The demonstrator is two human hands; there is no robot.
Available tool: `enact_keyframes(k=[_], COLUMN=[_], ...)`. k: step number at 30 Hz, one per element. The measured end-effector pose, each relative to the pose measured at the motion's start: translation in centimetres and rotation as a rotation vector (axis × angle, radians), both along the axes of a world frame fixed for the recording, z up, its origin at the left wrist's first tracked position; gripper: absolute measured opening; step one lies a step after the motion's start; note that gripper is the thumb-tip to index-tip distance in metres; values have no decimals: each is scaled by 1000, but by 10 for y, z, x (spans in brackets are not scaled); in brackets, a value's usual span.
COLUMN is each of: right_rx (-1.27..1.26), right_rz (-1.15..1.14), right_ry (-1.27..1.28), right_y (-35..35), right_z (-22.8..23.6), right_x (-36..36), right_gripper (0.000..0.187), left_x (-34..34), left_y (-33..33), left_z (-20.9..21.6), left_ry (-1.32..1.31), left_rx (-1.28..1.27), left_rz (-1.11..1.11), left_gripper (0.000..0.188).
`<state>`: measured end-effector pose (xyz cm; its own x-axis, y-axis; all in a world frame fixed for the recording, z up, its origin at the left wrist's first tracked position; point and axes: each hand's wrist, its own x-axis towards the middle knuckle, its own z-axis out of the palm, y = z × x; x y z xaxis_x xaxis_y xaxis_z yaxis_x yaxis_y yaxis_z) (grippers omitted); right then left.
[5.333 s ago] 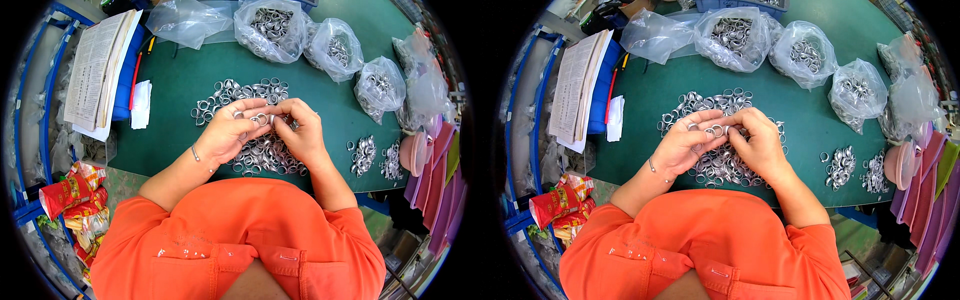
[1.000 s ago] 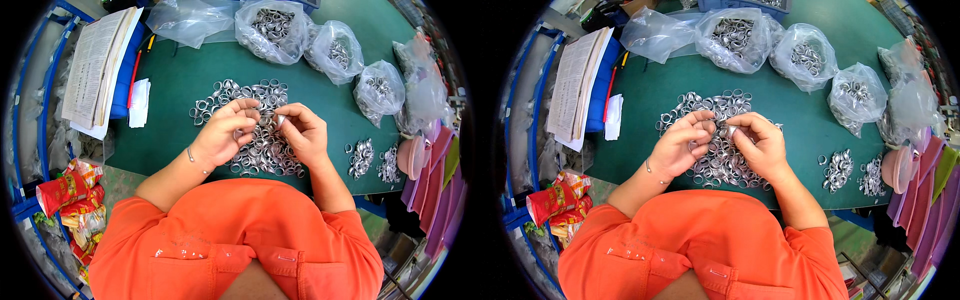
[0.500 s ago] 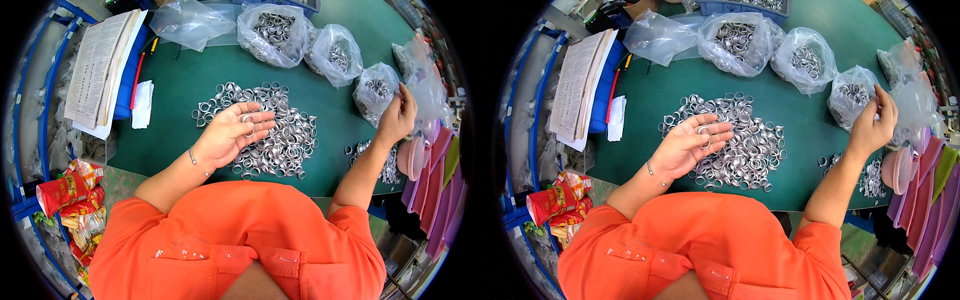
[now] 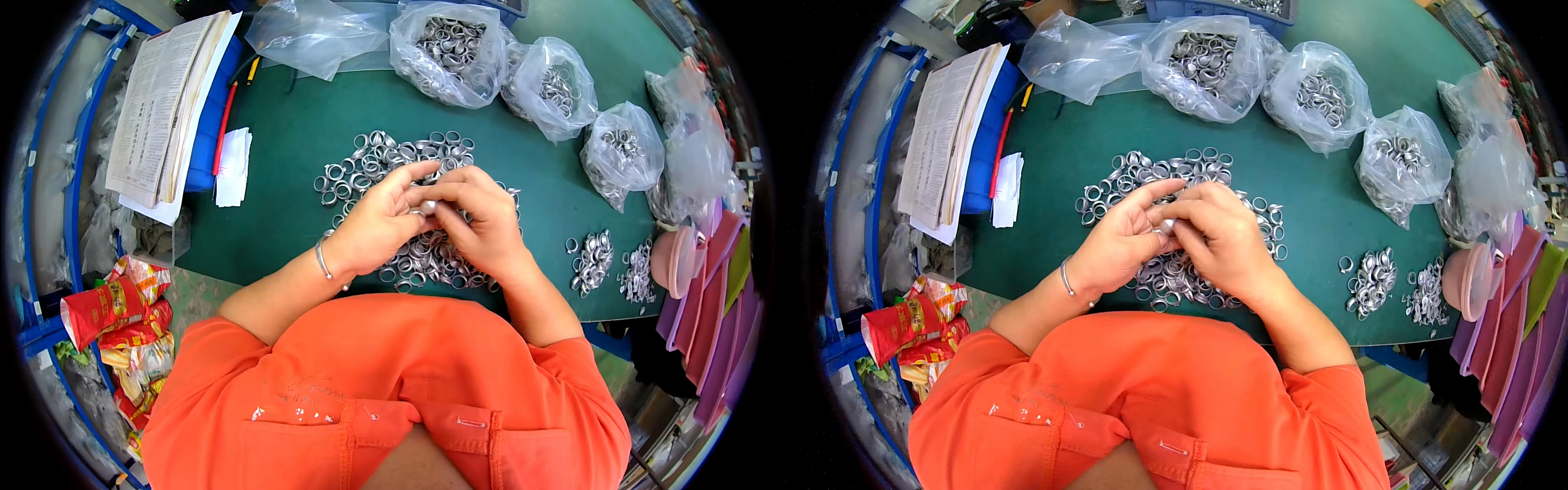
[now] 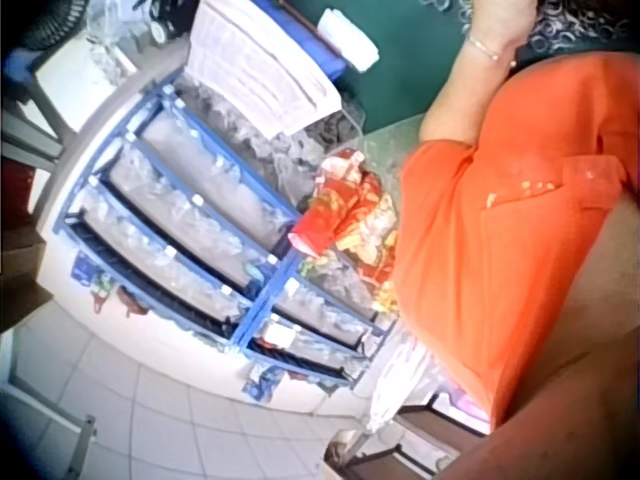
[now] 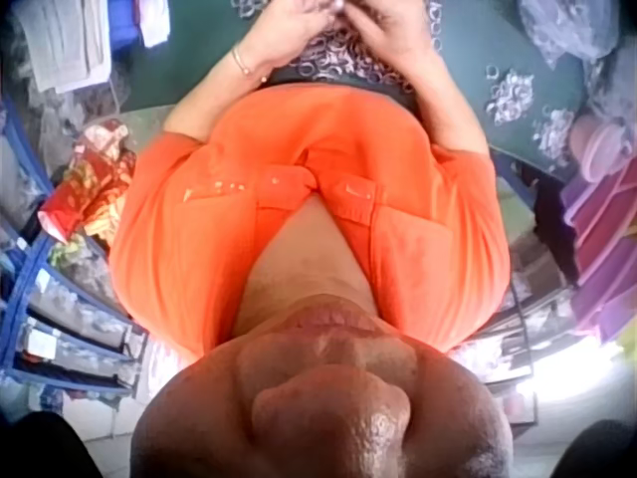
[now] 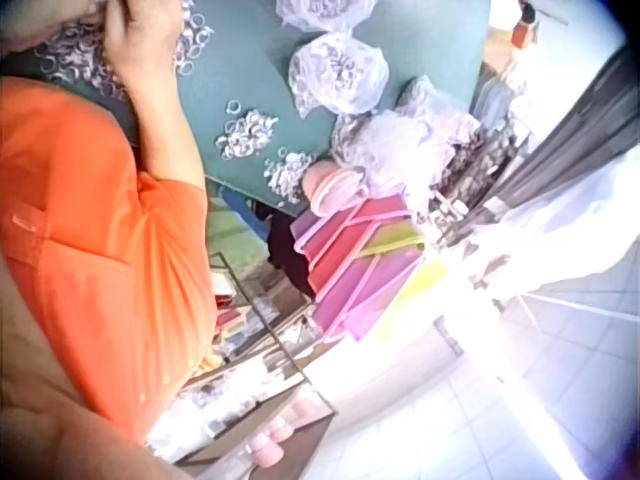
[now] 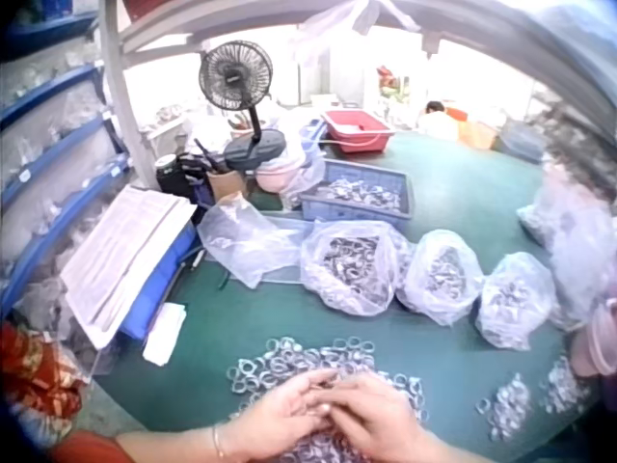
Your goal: The person sorts small silver metal rings on a green table, picking them up and placing them into clear plastic bags. The person repeatedly handles the rings by hand, organizing them into separate piles and bags throughout the clip.
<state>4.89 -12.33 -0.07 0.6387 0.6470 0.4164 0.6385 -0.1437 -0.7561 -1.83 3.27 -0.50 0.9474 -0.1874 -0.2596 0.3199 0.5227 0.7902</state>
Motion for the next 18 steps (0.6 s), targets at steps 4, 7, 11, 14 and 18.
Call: enact_keyframes(k=[4, 7, 11, 14, 18], right_rx=[106, 203, 184, 229, 73], right_rz=[-73, -172, -152, -388, -1057], right_ry=[70, 122, -245, -520, -839], right_y=[-1, -5, -16, -43, -114], right_z=[3, -2, 11, 32, 54], right_x=[-1, -6, 5, 34, 82], right_gripper=[22, 21, 21, 22, 16], left_x=[-1, 1, 1, -3, 0], left_y=[5, 7, 5, 7, 5], left_z=[1, 1, -8, 2, 3], left_ry=[82, 67, 6, 32, -72], left_rx=[-63, -85, -93, -126, -158], left_rz=[55, 32, 76, 124, 67], left_gripper=[46, 44, 46, 49, 54])
